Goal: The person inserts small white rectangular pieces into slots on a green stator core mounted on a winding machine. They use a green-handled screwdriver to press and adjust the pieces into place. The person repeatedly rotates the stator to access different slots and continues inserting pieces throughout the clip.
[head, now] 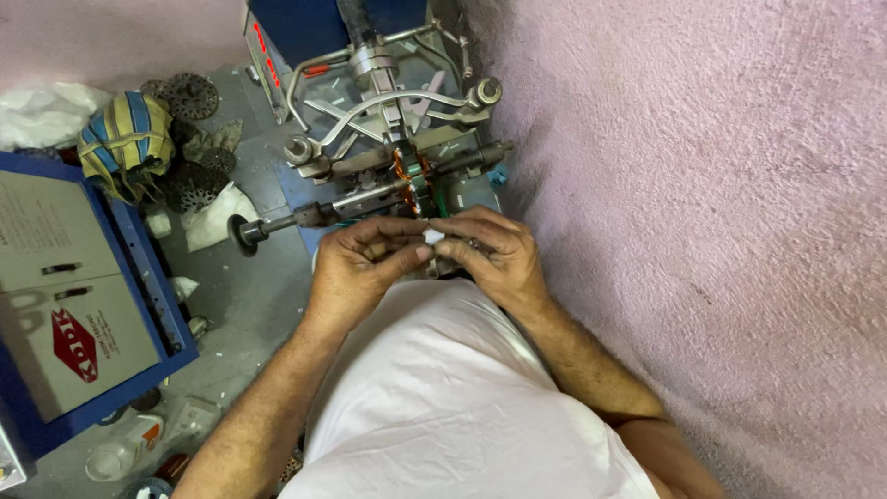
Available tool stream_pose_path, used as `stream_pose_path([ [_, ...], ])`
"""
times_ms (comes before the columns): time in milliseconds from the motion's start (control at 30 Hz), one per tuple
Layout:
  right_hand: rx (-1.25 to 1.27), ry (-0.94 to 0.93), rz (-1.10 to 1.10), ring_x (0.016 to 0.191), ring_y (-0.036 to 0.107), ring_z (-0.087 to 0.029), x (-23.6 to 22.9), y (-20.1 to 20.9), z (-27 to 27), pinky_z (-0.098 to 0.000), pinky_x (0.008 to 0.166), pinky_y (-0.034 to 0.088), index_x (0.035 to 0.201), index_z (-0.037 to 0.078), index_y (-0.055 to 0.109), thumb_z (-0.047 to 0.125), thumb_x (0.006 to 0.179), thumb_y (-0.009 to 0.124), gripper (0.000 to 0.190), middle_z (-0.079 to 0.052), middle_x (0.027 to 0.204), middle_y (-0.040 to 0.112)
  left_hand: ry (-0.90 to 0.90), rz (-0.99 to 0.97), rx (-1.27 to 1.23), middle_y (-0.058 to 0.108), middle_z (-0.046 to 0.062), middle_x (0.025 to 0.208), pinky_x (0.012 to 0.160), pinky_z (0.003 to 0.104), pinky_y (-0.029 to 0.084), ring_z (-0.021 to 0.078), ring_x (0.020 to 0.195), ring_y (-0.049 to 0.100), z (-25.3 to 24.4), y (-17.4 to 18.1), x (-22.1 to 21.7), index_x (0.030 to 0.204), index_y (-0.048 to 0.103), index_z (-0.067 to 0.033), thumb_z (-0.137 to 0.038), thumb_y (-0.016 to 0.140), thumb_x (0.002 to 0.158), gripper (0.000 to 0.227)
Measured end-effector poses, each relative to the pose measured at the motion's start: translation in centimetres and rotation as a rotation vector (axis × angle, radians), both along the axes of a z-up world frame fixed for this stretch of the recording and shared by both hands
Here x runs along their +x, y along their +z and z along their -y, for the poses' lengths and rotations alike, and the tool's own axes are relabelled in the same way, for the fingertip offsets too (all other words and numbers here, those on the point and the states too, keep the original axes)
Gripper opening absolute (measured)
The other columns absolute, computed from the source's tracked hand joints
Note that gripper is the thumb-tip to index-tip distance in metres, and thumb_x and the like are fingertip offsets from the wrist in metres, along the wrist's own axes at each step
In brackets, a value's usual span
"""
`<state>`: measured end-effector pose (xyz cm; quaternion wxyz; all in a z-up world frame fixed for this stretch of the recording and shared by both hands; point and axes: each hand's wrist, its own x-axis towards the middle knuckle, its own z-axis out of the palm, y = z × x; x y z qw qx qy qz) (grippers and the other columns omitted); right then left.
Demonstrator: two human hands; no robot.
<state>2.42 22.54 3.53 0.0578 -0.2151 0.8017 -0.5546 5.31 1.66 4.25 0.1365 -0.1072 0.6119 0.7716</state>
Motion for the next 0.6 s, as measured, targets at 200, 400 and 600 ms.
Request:
stream_pose_path([
  [200, -0.040, 0.073, -0.035, 0.095, 0.072, -0.017, -1.5, 0.2, -1.1, -0.0281, 0.080, 0.061, 0.119, 0.007, 0.074, 0.009, 0.096, 0.075, 0.023, -0.006, 0.105, 0.074, 0.061, -0.048, -0.183, 0.081, 0.008, 0.094, 0.075, 0.026, 0.067, 0.0105, 0.083, 0.078, -1.3, 0.3, -0.4, 0.108, 0.076, -0.0014, -0.006, 0.081, 0.086, 0.022],
  [400, -0.011, 0.117, -0.093, 0.093, 0.073, -0.017, -2.4, 0.5, -1.9, -0.0282, 0.079, 0.062, 0.114, 0.006, 0.074, 0.006, 0.095, 0.076, 0.018, -0.007, 0.103, 0.074, 0.088, -0.121, -0.247, 0.082, 0.005, 0.088, 0.068, 0.023, 0.064, 0.0083, 0.076, 0.076, -2.3, 0.3, 0.0, 0.103, 0.079, -0.0039, -0.010, 0.083, 0.086, 0.019],
  [600, -0.054, 0.150, -0.116, 0.092, 0.073, -0.017, -2.6, 0.4, -2.3, -0.0284, 0.079, 0.062, 0.114, 0.006, 0.075, 0.004, 0.094, 0.077, 0.020, -0.007, 0.103, 0.074, 0.058, -0.217, -0.367, 0.081, 0.004, 0.092, 0.065, 0.020, 0.062, 0.0070, 0.076, 0.076, -2.6, 0.7, -0.1, 0.099, 0.080, -0.0069, -0.012, 0.084, 0.086, 0.015],
])
